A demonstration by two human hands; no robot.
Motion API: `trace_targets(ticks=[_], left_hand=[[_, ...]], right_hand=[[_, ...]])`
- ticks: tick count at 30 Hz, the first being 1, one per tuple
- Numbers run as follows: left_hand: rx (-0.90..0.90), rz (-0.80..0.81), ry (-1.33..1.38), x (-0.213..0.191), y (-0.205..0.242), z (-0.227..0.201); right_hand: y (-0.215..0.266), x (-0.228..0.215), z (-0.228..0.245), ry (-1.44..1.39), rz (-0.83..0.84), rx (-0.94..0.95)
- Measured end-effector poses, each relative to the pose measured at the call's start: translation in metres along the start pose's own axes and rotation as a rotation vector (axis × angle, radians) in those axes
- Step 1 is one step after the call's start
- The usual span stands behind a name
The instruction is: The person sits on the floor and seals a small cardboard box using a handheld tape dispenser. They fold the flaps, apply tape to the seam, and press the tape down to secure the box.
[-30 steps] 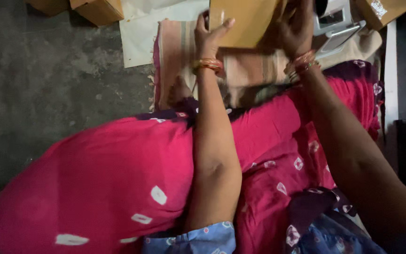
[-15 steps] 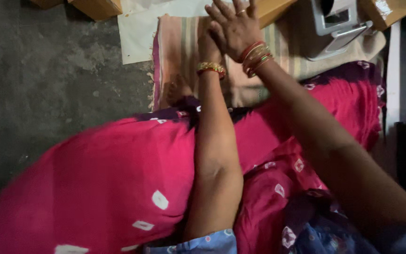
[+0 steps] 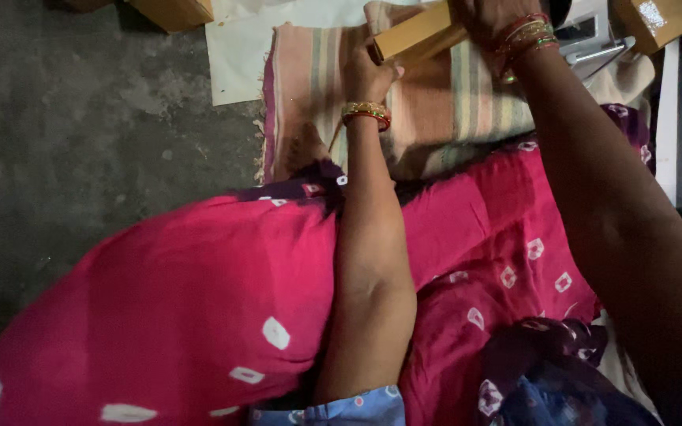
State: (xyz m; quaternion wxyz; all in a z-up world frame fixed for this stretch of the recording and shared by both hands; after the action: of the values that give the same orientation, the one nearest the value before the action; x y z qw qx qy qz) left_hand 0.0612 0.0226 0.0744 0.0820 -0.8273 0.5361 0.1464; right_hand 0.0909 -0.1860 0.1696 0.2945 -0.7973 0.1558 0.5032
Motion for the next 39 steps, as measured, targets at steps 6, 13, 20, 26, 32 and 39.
trace_targets(ticks=[6,13,20,26,32,39], left_hand=[[-0.654,-0.235,0.097,-0.016,0.013,0.097],[-0.814,-0.242,0.432,-0.004,0.023,0.115],[-0.644,-0.198,0.24,0.014,0.001,0.132],[-0.538,-0.206,0.444,0.046,-0.027,0.158],[-0.394,-0.144,0.477,0.041,-0.001,0.108],[-0.587,-0.218,0.172,0.004,0.03,0.07]], right_hand=[[0.028,-0.002,-0.004,-0.268,0.076,0.328],[0.062,0.025,0.078,-0.471,0.197,0.311],[-0.004,0.044,0.141,-0.039,0.089,0.024],[-0.001,0.05,0.083,-0.4,0.21,0.217],[0.023,0.028,0.025,-0.503,0.294,0.387],[0.015,0.031,0.007,-0.621,0.141,0.241]])
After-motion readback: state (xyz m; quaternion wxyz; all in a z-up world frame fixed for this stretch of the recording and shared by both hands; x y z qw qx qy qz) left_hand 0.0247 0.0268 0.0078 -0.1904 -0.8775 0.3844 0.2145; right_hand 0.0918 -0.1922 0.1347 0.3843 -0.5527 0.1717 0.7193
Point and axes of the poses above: each hand's wrist, its own y-axis away from the middle knuckle, its own x-axis out of the palm, z = x × y, the point moved 10 cm from there along -y, towards the middle knuckle, and after that the axes turned 6 degrees about -x, right-handed, at the moved point
